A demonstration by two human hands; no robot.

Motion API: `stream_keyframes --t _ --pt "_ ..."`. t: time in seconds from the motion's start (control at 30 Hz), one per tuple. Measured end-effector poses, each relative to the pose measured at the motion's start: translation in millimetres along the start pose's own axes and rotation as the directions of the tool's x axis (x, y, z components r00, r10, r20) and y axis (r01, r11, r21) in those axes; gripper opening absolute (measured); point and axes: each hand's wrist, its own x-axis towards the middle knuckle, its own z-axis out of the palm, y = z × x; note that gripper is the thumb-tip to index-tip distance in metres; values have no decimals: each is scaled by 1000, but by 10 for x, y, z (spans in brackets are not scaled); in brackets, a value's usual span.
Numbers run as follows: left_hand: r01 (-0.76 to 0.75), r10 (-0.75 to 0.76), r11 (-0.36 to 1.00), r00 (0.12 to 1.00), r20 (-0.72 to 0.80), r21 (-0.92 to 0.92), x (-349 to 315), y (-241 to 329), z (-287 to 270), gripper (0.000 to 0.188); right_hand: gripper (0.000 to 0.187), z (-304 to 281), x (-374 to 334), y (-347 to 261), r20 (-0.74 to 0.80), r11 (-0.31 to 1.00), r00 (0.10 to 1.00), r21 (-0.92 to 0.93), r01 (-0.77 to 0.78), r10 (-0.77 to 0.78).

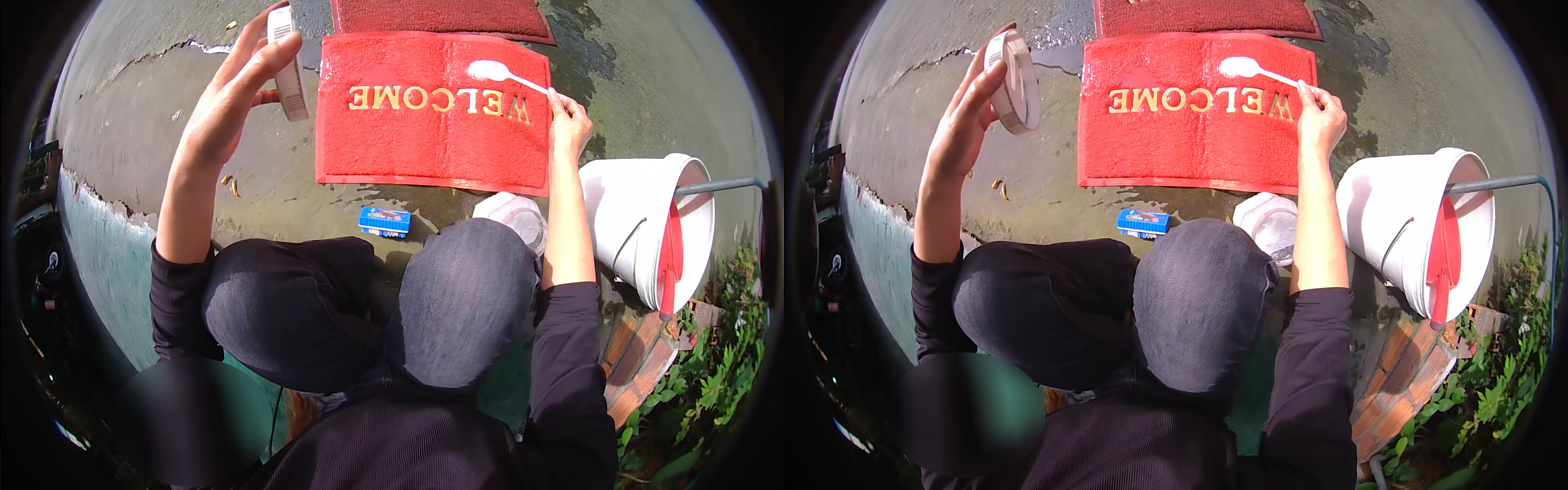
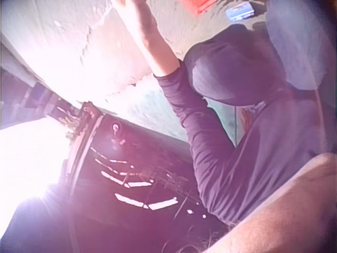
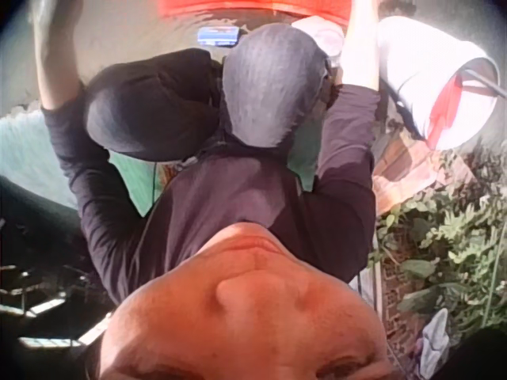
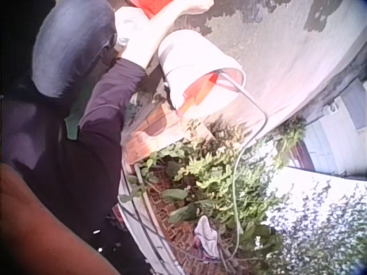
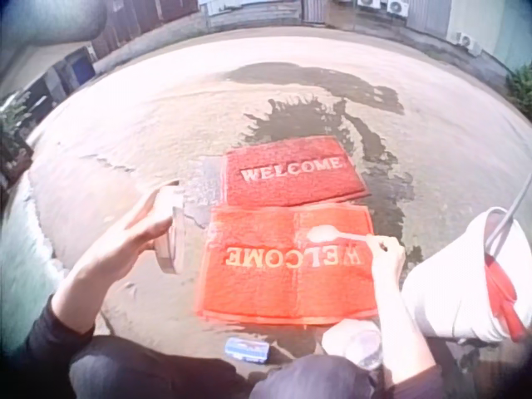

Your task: The person retrieves a brush and a container of cleaning powder, then sits on the ground to clean a red doormat. They pour water and powder onto the mat, scrub it with the brush, and rinse it with water.

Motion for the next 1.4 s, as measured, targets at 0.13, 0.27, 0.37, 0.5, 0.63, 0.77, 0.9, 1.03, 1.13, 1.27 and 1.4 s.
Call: stream_keyframes --t 0.13,0.27,0.37,0.5,0.63,0.77,0.9,1.03,1.13,1.27,1.4 --pt "51 -50 997 999 13 -54 -28 22 -56 64 18 -298 1 50 -23 995 1000 -96 -6 4" --pt "27 -28 999 999 -15 -38 58 35 45 64 18 -410 -129 39 111 993 994 -114 18 -5" --pt "-19 19 999 1000 2 -46 141 -14 117 64 18 -220 -320 -182 198 996 980 -70 52 -37" --pt "-23 24 999 1000 13 -33 143 16 151 65 21 166 -230 -389 233 977 956 -70 200 -179" --pt "34 -36 998 999 -28 -58 72 50 101 65 23 349 -52 -241 134 991 983 -40 128 -122" --pt "42 -45 998 997 -65 -47 4 -44 -91 65 23 453 137 -122 147 995 986 37 -91 85" --pt "44 -45 999 994 -96 -14 -3 -85 -126 75 21 573 461 -4 199 941 933 106 -323 298" --pt "100 -100 995 986 -136 -3 -59 -42 -158 75 25 889 916 -397 123 964 965 -158 -212 232" --pt "154 -153 988 973 -174 -7 -111 8 -227 74 27 1153 1335 -861 73 927 996 -374 -12 43" --pt "170 -170 985 959 -228 -20 -181 -44 -337 73 28 1355 1898 -1172 -57 849 968 -495 184 -243" --pt "177 -174 984 953 -248 -10 -253 -42 -457 71 30 1247 2043 -1185 -88 841 967 -516 163 -241"
